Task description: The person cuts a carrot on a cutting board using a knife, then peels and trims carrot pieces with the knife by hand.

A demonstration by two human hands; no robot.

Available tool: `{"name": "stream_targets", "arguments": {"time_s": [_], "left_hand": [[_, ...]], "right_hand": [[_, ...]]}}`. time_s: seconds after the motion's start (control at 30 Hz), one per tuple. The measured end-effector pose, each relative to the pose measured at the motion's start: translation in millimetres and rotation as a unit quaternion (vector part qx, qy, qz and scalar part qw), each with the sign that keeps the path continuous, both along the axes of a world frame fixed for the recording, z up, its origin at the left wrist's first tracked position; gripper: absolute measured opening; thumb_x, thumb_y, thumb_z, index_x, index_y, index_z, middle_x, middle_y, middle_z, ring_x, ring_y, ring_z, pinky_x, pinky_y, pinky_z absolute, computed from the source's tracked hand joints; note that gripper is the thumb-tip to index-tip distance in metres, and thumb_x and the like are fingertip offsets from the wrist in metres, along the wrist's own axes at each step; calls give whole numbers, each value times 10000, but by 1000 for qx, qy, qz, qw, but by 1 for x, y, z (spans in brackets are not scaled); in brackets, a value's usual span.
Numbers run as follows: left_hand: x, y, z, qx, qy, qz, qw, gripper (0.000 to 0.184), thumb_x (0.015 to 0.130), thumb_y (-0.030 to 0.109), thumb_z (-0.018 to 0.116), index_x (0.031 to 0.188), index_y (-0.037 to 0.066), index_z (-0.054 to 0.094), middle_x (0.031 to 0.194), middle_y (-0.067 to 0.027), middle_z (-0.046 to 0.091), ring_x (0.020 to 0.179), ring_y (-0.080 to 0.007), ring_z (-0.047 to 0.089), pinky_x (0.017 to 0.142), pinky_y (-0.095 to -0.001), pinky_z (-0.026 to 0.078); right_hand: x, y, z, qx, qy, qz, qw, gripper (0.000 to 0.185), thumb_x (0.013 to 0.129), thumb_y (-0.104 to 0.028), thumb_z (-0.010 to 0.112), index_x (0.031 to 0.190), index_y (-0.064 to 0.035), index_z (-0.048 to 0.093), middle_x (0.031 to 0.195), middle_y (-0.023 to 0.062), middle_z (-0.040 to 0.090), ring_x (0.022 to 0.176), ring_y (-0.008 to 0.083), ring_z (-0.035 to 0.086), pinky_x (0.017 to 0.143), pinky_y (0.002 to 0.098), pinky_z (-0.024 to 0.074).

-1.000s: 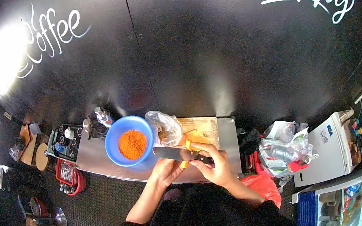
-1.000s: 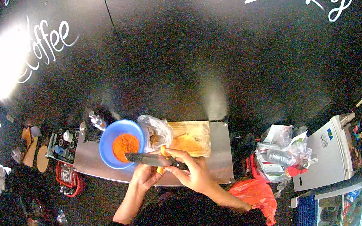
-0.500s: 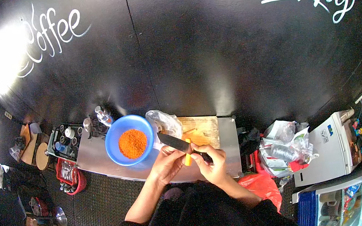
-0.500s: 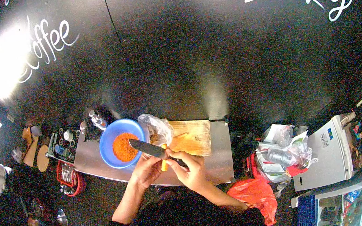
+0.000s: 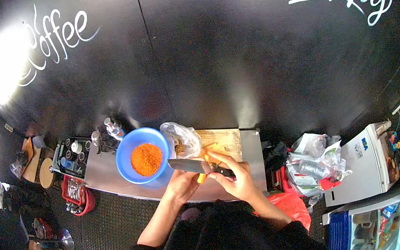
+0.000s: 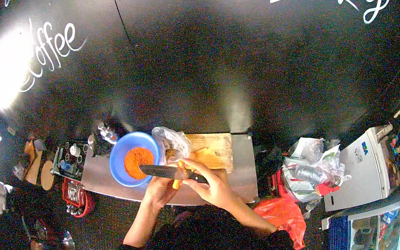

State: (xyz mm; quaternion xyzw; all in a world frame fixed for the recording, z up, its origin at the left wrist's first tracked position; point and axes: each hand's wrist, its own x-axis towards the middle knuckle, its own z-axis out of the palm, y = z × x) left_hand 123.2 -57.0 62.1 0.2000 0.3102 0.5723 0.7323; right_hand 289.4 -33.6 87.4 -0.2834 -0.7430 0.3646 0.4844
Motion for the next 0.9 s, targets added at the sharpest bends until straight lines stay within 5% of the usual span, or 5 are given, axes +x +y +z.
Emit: {"name": "stream_targets", "arguments": {"time_s": [0.07, 0.57, 0.77, 0.83, 0.9], "left_hand": [[3, -1, 3, 17, 32, 9, 999, 249, 786, 83, 619, 1018, 20, 557, 925, -67, 609, 786, -149, 591, 680, -256, 480], [1, 1, -6, 20, 48, 16, 999, 169, 801, 49, 591, 964, 11, 575, 874, -69, 618, 756, -149, 605, 625, -251, 493], [-15, 5, -12, 6, 118, -15, 993, 183, 859, 159, 551, 852, -14, 608, 822, -54, 613, 702, -129, 576, 644, -217, 473], [-18, 11, -26, 2, 126, -4, 992, 221, 878, 193, 532, 915, -14, 598, 828, -47, 604, 714, -116, 560, 658, -202, 468], [-24, 16, -42, -65, 12, 26, 998, 246, 877, 204, 534, 1000, -7, 569, 855, -53, 592, 749, -121, 558, 670, -207, 481]], "right_hand": [[-1, 3, -4, 34, -9, -2, 999, 429, 734, -101, 695, 1125, -13, 541, 933, 123, 645, 708, 159, 641, 582, 237, 472], [-12, 7, -23, 114, -28, -61, 991, 354, 733, -130, 676, 1062, -45, 574, 920, 127, 644, 849, 261, 631, 741, 342, 482], [-29, 14, -36, 9, 55, -32, 998, 213, 819, -141, 614, 998, -33, 571, 836, 102, 647, 703, 161, 629, 599, 264, 475], [-32, 26, -55, -256, 136, 71, 954, 156, 877, -158, 545, 963, -31, 574, 705, 29, 603, 575, 57, 536, 482, 188, 396], [-34, 37, -66, -289, 141, 86, 943, 156, 902, -167, 505, 931, -32, 576, 607, -28, 529, 496, 10, 433, 424, 160, 306]]}}
